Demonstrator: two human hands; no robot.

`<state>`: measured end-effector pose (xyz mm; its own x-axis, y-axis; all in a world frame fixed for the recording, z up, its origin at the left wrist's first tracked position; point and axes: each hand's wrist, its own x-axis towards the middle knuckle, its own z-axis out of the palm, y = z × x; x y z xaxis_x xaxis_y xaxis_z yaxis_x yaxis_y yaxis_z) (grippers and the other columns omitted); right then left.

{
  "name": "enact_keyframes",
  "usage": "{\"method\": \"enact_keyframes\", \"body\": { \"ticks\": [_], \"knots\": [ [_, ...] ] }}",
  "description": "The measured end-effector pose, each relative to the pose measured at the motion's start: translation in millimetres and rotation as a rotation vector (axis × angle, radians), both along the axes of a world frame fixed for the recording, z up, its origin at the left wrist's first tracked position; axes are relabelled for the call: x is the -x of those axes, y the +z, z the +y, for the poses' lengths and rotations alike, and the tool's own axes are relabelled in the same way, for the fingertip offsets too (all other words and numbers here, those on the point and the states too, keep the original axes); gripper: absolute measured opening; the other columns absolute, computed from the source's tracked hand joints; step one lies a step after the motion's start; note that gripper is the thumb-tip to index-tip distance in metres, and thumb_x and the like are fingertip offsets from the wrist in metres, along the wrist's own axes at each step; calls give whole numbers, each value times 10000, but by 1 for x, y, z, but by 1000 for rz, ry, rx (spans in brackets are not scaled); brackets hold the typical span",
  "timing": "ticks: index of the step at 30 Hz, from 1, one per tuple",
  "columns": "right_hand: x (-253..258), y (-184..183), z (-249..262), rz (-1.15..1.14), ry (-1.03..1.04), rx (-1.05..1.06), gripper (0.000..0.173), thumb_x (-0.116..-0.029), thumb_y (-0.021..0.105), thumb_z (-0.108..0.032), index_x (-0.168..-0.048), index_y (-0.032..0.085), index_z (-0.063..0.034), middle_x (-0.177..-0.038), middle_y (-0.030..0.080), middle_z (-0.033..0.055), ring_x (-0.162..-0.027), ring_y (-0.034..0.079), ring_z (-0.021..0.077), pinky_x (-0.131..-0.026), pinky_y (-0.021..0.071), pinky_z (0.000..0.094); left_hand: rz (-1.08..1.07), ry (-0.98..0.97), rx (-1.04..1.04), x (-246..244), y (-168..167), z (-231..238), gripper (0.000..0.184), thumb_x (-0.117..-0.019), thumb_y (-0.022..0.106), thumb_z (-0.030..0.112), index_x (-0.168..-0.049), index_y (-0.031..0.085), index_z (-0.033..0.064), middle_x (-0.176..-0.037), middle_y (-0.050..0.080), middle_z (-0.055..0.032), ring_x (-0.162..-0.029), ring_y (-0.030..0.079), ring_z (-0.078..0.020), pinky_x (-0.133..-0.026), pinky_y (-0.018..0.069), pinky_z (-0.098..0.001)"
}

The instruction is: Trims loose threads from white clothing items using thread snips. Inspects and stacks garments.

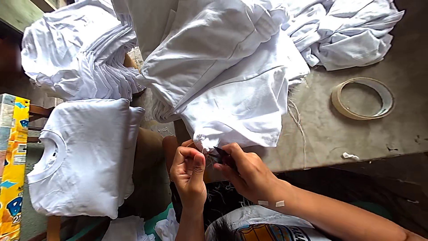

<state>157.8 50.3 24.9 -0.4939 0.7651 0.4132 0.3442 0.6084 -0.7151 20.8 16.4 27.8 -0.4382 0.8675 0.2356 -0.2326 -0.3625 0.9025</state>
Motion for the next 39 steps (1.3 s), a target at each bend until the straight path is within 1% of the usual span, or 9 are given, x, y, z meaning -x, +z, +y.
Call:
{"method": "enact_keyframes", "body": {
  "ticks": [10,14,25,27,29,31,34,37,39],
  "knots": [
    [5,4,8,46,-2,24,274,-1055,514,-238,-1115,521,29,-674,538,33,-552,498,66,-537,430,171,50,4,-11,-6,2,2,50,-970,666,120,-961,715,115,-923,722,81,-873,683,14,-797,577,-165],
    [1,4,8,32,13,31,240,-1060,497,-226,-1091,524,11,-650,500,14,-517,451,61,-506,391,167,85,13,-28,-4,2,3,61,-979,656,133,-985,717,127,-946,717,96,-898,675,22,-816,568,-160],
    [2,8,13,23,10,84,256,-1046,518,-219,-1118,527,26,-687,565,31,-574,515,51,-573,440,157,419,72,-73,-3,-4,2,121,-1021,608,209,-960,672,126,-963,683,110,-975,638,50,-875,530,-130],
    [0,8,13,5,8,83,255,-1056,497,-226,-1114,535,20,-669,560,23,-553,513,54,-556,442,168,405,56,-83,-2,-5,1,178,-1047,562,296,-1006,662,155,-1004,672,134,-1027,621,52,-909,508,-140],
    [-2,7,13,19,7,89,269,-1070,488,-244,-1112,530,19,-669,546,19,-555,496,44,-558,432,155,332,27,-50,-2,-5,-1,213,-984,656,345,-1148,633,211,-1107,669,168,-1075,635,42,-950,537,-173],
    [-4,6,13,53,-9,82,275,-1072,499,-246,-1110,524,26,-679,540,26,-569,490,35,-567,425,141,270,13,-42,-4,-9,1,350,-917,755,199,-1210,567,231,-1145,667,154,-1060,659,4,-949,561,-212],
    [-8,2,12,76,-39,61,278,-1066,516,-243,-1119,497,29,-694,525,31,-585,479,22,-576,413,127,239,151,-81,-3,-17,10,282,-869,755,13,-1119,732,139,-1040,756,107,-933,713,-4,-855,598,-195],
    [-13,-1,6,51,-20,51,303,-1054,535,-248,-1141,506,40,-689,520,34,-566,477,47,-551,419,147,200,200,-126,-1,-19,13,69,-948,701,119,-989,752,142,-917,757,120,-854,705,34,-786,585,-150],
    [-15,-4,-1,37,-1,44,301,-1052,537,-255,-1151,507,29,-683,528,34,-552,489,68,-533,428,167,189,146,-130,-1,-16,8,76,-1001,641,220,-993,710,191,-916,717,135,-883,676,41,-807,563,-148]
  ]
}}
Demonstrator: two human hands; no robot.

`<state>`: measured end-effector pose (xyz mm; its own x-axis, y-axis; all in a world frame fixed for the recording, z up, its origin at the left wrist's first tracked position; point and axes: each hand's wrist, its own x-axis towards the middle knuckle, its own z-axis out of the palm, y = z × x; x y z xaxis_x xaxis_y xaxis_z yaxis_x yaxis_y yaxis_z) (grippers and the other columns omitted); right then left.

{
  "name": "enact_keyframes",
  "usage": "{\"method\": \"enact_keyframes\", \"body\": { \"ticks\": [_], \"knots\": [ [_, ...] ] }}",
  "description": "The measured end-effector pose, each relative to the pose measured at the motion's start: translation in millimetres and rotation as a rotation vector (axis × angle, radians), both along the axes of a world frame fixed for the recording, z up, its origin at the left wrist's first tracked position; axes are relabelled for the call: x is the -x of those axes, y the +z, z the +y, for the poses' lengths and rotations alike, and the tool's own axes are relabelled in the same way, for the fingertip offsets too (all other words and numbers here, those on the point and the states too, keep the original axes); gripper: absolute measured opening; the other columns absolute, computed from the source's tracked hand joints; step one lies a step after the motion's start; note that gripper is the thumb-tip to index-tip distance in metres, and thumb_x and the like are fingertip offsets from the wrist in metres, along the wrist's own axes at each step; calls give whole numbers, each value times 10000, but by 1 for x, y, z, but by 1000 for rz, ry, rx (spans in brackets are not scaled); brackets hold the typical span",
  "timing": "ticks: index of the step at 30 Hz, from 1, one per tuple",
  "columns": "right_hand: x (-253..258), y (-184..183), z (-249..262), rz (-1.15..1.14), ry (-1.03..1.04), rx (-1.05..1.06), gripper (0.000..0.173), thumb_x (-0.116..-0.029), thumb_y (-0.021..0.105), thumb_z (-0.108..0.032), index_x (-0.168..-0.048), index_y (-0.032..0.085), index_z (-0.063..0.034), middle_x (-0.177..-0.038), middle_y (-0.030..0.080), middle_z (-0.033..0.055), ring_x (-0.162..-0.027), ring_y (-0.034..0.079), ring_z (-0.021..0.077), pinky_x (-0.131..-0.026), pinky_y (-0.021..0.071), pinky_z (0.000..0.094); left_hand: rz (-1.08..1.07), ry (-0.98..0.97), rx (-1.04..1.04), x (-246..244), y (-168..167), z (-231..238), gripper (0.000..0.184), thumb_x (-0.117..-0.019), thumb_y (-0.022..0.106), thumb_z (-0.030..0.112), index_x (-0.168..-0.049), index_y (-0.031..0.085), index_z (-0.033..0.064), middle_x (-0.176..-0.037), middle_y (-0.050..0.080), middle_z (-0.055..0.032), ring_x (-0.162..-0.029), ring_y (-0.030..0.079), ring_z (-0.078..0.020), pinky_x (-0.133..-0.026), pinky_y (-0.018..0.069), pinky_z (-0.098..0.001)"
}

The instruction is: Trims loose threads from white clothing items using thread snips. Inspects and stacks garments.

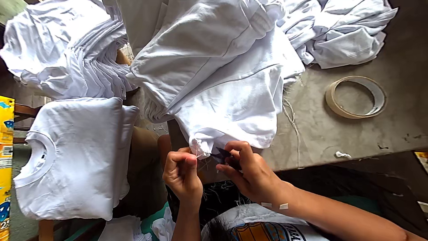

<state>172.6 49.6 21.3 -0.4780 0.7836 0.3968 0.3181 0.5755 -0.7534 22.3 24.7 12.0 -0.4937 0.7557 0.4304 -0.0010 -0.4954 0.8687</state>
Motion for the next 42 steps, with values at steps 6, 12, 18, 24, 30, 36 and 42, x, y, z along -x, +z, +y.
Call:
{"method": "enact_keyframes", "body": {
  "ticks": [6,12,18,24,30,36,42],
  "knots": [
    [6,3,-2,-2,18,-22,277,-1046,532,-237,-1141,509,22,-678,531,34,-536,490,81,-516,426,179,56,-109,-6,-4,6,-10,101,-1007,631,214,-1039,716,169,-990,710,130,-973,656,42,-866,538,-140],
    [9,10,5,-45,-7,-36,250,-1063,472,-212,-1119,531,25,-649,513,25,-517,471,85,-504,412,193,226,-53,-3,-4,2,-10,182,-1056,545,272,-989,678,166,-956,685,130,-963,639,56,-879,520,-137],
    [10,17,27,20,-74,-63,272,-1046,555,-236,-1155,529,12,-900,594,91,-683,547,93,-611,465,193,155,-11,303,-2,6,-9,440,-988,646,272,-1255,547,-64,-1018,728,50,-922,694,9,-834,591,-195],
    [-6,21,37,-24,11,-101,271,-1044,522,-226,-1163,551,16,-770,591,44,-677,560,87,-666,475,204,612,106,295,7,22,-39,236,-1022,597,178,-902,704,6,-801,640,12,-755,606,51,-696,512,-85],
    [-19,11,27,-113,-27,-180,329,-1056,513,-294,-1046,642,9,-770,610,84,-691,565,138,-657,453,225,-146,-368,336,-14,1,-40,217,-1048,550,283,-954,711,171,-892,729,72,-850,719,-39,-794,615,-248],
    [-18,2,23,-176,-41,-175,310,-1031,544,-267,-1050,675,13,-817,670,118,-728,643,194,-676,522,267,-245,-199,107,-28,-4,-25,168,-1033,583,227,-1010,746,199,-965,715,129,-1006,663,8,-1020,504,-245],
    [-12,3,21,-213,-17,-191,282,-1038,531,-251,-1033,681,-12,-822,660,117,-693,650,211,-622,525,285,-69,-145,103,-29,-5,-24,179,-1046,567,245,-1006,740,219,-1016,706,152,-1045,638,35,-1020,489,-210]
  ]
}}
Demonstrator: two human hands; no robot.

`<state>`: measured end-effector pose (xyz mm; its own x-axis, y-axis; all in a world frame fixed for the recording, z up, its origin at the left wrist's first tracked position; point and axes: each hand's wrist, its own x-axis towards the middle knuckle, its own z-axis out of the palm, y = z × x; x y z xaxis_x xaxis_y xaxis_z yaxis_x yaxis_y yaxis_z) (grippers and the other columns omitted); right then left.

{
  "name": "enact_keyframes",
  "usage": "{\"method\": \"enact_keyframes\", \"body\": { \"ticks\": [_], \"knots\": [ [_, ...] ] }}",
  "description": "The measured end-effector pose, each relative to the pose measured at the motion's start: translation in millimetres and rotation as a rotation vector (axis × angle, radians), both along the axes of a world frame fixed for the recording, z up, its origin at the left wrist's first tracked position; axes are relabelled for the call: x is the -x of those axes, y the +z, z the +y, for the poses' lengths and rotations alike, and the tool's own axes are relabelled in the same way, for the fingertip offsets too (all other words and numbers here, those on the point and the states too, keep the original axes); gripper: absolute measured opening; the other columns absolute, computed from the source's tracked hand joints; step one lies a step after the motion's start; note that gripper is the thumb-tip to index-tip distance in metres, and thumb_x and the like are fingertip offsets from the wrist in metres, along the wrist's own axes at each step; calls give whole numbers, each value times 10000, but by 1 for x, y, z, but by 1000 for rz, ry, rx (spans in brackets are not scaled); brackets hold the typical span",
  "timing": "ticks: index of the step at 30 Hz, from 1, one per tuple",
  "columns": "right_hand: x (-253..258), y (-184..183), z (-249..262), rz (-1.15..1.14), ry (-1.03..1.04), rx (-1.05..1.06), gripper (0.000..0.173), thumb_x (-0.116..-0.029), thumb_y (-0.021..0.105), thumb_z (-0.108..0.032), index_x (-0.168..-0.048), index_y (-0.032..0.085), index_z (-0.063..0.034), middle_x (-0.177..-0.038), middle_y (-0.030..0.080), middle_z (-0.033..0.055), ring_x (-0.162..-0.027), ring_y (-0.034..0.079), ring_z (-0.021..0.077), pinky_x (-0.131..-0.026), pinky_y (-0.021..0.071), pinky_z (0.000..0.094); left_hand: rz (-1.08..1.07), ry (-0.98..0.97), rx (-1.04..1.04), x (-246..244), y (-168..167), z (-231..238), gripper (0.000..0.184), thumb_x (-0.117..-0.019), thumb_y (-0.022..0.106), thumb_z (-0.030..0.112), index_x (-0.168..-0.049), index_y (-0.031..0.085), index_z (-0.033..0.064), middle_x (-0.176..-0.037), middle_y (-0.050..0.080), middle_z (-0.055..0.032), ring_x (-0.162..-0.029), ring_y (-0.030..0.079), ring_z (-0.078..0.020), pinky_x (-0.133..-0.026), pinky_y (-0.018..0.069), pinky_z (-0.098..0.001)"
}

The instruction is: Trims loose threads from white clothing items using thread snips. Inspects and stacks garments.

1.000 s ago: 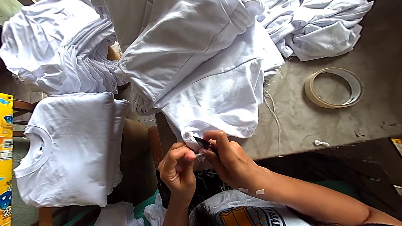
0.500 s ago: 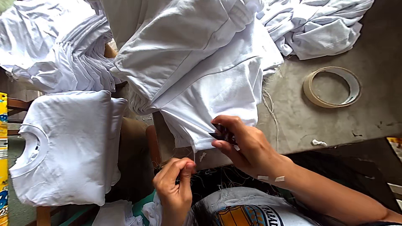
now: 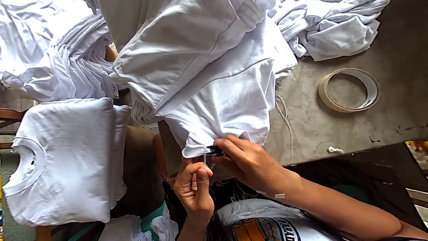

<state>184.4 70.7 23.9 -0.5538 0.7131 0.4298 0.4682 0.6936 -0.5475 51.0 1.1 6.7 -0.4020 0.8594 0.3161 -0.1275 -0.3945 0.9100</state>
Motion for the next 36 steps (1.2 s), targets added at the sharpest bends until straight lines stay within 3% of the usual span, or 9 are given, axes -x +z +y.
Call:
{"method": "enact_keyframes", "body": {
  "ticks": [4,13,16,18,21,24,27,30,36],
  "knots": [
    [1,-2,3,40,-8,-3,266,-1046,523,-208,-990,701,-18,-750,631,100,-625,611,187,-562,491,268,-17,-11,-13,1,-1,0,191,-1049,563,236,-1009,746,201,-1062,710,130,-1085,644,5,-1037,495,-239],
    [3,-2,6,52,-15,25,259,-1033,530,-201,-972,699,-14,-730,638,90,-620,619,172,-554,486,254,48,-33,-19,4,-2,-1,211,-1055,555,256,-1012,757,213,-1278,676,100,-1234,607,-54,-1090,479,-289],
    [1,-2,7,71,-4,29,262,-1032,529,-195,-971,709,-14,-735,651,89,-619,620,158,-554,484,244,-40,-15,-36,4,-2,-1,136,-995,642,241,-972,773,217,-1287,690,73,-1226,627,-71,-1051,510,-281],
    [-1,-1,8,92,-2,32,264,-1032,534,-197,-986,710,-6,-754,667,95,-633,619,139,-578,484,219,-110,-1,-43,1,0,2,99,-900,767,212,-986,718,221,-1251,704,52,-1193,655,-86,-1012,542,-282],
    [-4,0,6,124,-8,36,259,-1033,548,-201,-1010,699,9,-758,656,101,-654,605,126,-616,483,192,-113,32,22,-1,4,10,364,-848,800,79,-1121,607,222,-1145,704,81,-1082,684,-52,-956,570,-253],
    [-3,0,2,106,-16,22,261,-1033,547,-206,-1008,691,11,-753,643,105,-649,600,148,-605,480,213,-75,161,37,0,4,19,294,-852,728,-81,-1101,726,74,-1027,770,46,-919,737,-45,-842,618,-227],
    [0,-1,0,81,-23,3,269,-1039,534,-222,-1000,686,-3,-753,638,101,-640,606,165,-587,485,234,-24,211,27,2,3,18,109,-913,717,41,-981,763,113,-921,760,93,-862,711,11,-801,597,-181],
    [3,0,0,51,-24,1,275,-1040,531,-226,-1007,692,-6,-751,637,102,-626,614,182,-563,491,258,-14,176,6,1,3,15,76,-942,709,132,-997,760,146,-940,749,111,-891,699,24,-833,582,-169],
    [5,0,0,6,-41,-26,266,-1044,519,-198,-980,697,-11,-718,622,97,-583,602,198,-521,475,281,11,153,0,1,3,14,89,-932,722,123,-1003,772,142,-966,753,105,-916,698,19,-847,578,-166]
  ]
}}
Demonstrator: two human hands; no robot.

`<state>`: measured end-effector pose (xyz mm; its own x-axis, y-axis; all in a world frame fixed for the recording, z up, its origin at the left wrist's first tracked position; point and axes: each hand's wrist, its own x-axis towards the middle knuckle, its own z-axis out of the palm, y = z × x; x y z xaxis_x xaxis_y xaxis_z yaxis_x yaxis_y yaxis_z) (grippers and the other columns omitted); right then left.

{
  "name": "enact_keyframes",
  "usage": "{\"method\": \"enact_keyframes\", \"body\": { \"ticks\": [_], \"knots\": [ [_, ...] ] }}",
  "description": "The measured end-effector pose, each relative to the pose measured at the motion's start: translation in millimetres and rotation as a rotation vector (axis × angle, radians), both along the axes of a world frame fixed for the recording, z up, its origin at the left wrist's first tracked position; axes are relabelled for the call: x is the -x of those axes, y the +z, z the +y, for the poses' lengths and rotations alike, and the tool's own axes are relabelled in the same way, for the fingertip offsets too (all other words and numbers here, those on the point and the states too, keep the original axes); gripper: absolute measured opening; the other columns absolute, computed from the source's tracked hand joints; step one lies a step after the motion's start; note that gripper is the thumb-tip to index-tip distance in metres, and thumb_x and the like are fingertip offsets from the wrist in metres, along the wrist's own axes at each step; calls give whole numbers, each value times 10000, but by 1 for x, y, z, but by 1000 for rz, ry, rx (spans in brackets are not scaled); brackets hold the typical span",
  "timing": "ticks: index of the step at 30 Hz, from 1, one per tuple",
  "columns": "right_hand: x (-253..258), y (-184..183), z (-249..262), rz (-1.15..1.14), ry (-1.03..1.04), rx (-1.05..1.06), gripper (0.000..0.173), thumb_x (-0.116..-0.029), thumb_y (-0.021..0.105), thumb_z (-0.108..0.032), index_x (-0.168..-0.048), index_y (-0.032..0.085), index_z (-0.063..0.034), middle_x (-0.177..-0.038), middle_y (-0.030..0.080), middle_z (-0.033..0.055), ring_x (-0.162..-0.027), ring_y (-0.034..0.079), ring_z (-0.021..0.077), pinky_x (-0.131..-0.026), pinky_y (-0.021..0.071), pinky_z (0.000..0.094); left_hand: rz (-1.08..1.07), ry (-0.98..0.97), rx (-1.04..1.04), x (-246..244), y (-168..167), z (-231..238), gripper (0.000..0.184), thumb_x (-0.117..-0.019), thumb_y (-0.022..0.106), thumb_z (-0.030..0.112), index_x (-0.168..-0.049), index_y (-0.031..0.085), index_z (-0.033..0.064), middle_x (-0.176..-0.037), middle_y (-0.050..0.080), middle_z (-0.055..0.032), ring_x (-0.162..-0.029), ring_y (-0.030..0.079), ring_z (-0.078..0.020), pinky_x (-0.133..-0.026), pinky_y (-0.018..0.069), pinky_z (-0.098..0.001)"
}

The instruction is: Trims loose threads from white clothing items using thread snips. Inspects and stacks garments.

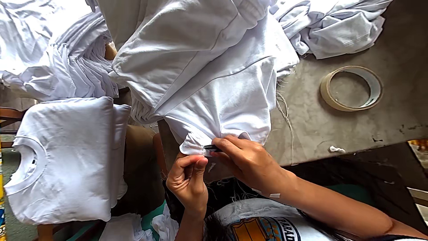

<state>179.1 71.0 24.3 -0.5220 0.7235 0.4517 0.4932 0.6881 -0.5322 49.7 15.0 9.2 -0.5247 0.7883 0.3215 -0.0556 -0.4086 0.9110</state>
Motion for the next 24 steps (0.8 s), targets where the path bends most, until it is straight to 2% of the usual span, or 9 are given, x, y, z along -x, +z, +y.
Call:
{"method": "enact_keyframes", "body": {
  "ticks": [11,14,16,17,19,20,22,24],
  "knots": [
    [-3,1,1,-14,10,-3,264,-1036,526,-199,-991,709,-15,-722,631,99,-580,603,201,-517,469,289,60,-25,-2,3,-1,0,87,-947,709,154,-1004,774,151,-966,745,121,-921,684,37,-854,566,-154],
    [-2,0,2,-1,1,-13,259,-1039,520,-180,-984,713,-16,-706,632,91,-582,604,194,-519,465,285,78,-56,-5,3,0,-1,93,-958,701,200,-1013,773,177,-1009,740,124,-961,676,33,-892,554,-166],
    [-4,-1,3,12,1,-13,257,-1041,522,-180,-981,710,-15,-704,628,86,-592,604,187,-530,468,278,19,-108,-15,4,0,-5,130,-1003,641,259,-1022,761,210,-1089,729,105,-1035,674,-8,-930,553,-212],
    [-5,-2,4,26,-2,-18,255,-1039,525,-180,-981,711,-16,-706,629,84,-600,604,179,-542,472,269,-52,-137,-18,5,0,-7,172,-1024,606,302,-1004,754,218,-1137,723,69,-1072,685,-58,-931,574,-256],
    [-11,0,3,73,-16,-35,250,-1046,531,-184,-987,706,-15,-718,624,85,-630,589,164,-579,467,247,-274,-196,12,6,1,-8,224,-1018,597,363,-947,727,194,-1103,711,25,-1049,707,-111,-846,617,-288],
    [-14,3,3,90,-23,-46,242,-1051,534,-184,-995,695,-13,-727,617,86,-647,574,157,-598,453,237,-395,-216,55,6,4,-7,201,-1000,626,345,-950,712,170,-1040,721,9,-991,726,-113,-785,632,-287],
    [-18,7,2,97,-26,-68,232,-1055,540,-191,-1015,678,-9,-746,607,91,-674,554,158,-621,424,234,-593,-204,147,5,11,-2,53,-995,640,141,-958,652,105,-945,742,-48,-868,758,-127,-699,643,-288],
    [-18,6,-1,66,-39,-68,241,-1053,545,-211,-1019,677,-12,-755,608,93,-682,561,173,-627,430,249,-714,-154,214,3,19,6,173,-976,505,-80,-929,602,55,-863,738,-83,-765,760,-138,-665,646,-286]
  ]
}}
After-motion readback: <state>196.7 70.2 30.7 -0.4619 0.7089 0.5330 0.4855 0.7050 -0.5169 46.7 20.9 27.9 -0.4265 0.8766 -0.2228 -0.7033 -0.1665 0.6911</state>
